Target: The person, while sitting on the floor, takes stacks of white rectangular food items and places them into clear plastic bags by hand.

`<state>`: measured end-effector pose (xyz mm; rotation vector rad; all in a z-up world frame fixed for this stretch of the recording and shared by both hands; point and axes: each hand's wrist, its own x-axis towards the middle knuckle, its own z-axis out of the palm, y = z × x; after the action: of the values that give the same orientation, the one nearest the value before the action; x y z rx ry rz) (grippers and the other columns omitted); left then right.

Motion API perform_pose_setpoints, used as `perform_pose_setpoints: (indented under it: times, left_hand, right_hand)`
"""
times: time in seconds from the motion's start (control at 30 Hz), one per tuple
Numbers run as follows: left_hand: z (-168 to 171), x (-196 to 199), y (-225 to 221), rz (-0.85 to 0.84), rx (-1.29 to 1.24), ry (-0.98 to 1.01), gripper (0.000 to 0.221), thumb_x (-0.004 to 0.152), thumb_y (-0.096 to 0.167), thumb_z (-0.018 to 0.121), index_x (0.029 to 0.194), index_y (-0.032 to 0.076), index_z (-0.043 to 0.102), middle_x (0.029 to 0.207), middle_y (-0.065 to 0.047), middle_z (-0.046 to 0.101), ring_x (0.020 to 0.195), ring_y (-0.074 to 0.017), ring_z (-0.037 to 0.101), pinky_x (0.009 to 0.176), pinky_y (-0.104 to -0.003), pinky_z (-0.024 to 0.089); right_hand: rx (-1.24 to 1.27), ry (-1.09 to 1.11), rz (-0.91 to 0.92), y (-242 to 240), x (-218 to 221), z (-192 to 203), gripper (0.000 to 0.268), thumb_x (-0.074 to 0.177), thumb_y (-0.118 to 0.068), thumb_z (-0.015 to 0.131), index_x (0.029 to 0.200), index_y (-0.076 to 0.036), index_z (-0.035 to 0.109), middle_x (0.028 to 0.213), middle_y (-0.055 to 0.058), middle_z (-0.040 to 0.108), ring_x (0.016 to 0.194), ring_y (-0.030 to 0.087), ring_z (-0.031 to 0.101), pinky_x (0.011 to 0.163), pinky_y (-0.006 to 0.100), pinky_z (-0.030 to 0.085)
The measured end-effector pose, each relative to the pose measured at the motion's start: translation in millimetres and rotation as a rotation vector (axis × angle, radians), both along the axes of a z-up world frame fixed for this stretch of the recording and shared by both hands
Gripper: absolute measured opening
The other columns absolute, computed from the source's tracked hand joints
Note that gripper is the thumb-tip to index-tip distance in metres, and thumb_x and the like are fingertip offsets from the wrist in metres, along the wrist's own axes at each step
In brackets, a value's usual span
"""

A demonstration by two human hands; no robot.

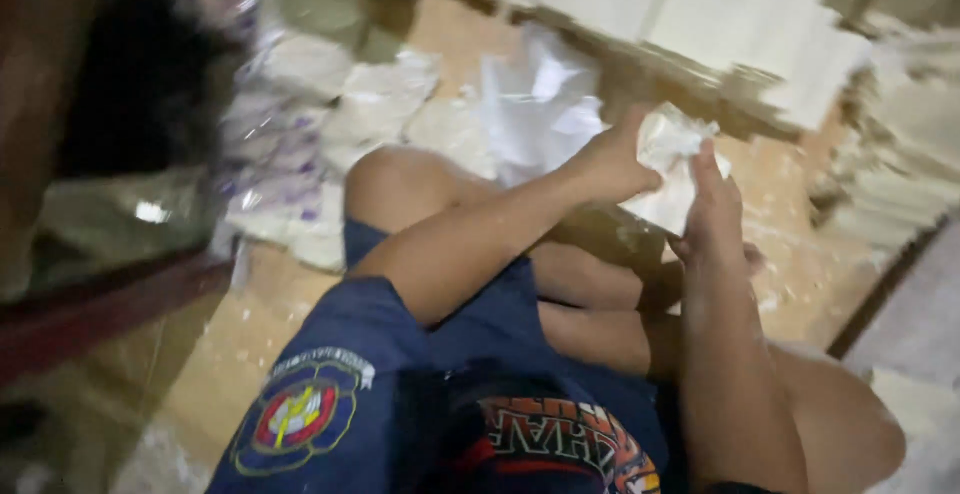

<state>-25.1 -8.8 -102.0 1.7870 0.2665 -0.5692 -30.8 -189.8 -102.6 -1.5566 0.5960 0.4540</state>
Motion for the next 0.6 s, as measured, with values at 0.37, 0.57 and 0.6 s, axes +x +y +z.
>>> perform_pose_setpoints:
  times: [0.37, 0.57, 0.6]
  left_hand:
    - [-7, -62, 289, 0.659, -0.368, -0.331, 0.080, 0.086, 0.004, 0.079, 0.149, -0.002, 0.029, 0.140, -0.025, 0.054, 0.114, -0.0284, 0.069, 0.094, -0.033, 0.061]
    - [-36, -89, 363, 1.203, 0.068, -0.244, 0.063, 0.078, 0.026, 0.080, 0.132, 0.005, 0.055, 0.122, -0.014, 0.071, 0.105, -0.0263, 0.073, 0.090, -0.036, 0.061]
    - [-43, -88, 373, 1.157, 0.265, -0.191, 0.059, 0.079, 0.034, 0.079, 0.127, 0.005, 0.059, 0.117, -0.012, 0.073, 0.102, -0.0251, 0.073, 0.090, -0.034, 0.060]
  right_hand:
    - [0.281, -0.117, 0.343, 134, -28, 45, 0.033, 0.105, -0.029, 0.059, 0.124, -0.002, 0.054, 0.098, 0.011, 0.069, 0.088, 0.022, 0.073, 0.081, 0.028, 0.057]
    - [0.138, -0.070, 0.386, 149, -32, 18, 0.028, 0.104, -0.022, 0.060, 0.120, 0.000, 0.058, 0.101, 0.012, 0.067, 0.091, 0.019, 0.068, 0.083, 0.027, 0.055]
    - [0.099, -0.075, 0.399, 150, -31, 15, 0.028, 0.104, -0.023, 0.059, 0.120, 0.000, 0.058, 0.101, 0.011, 0.067, 0.091, 0.018, 0.067, 0.083, 0.027, 0.054]
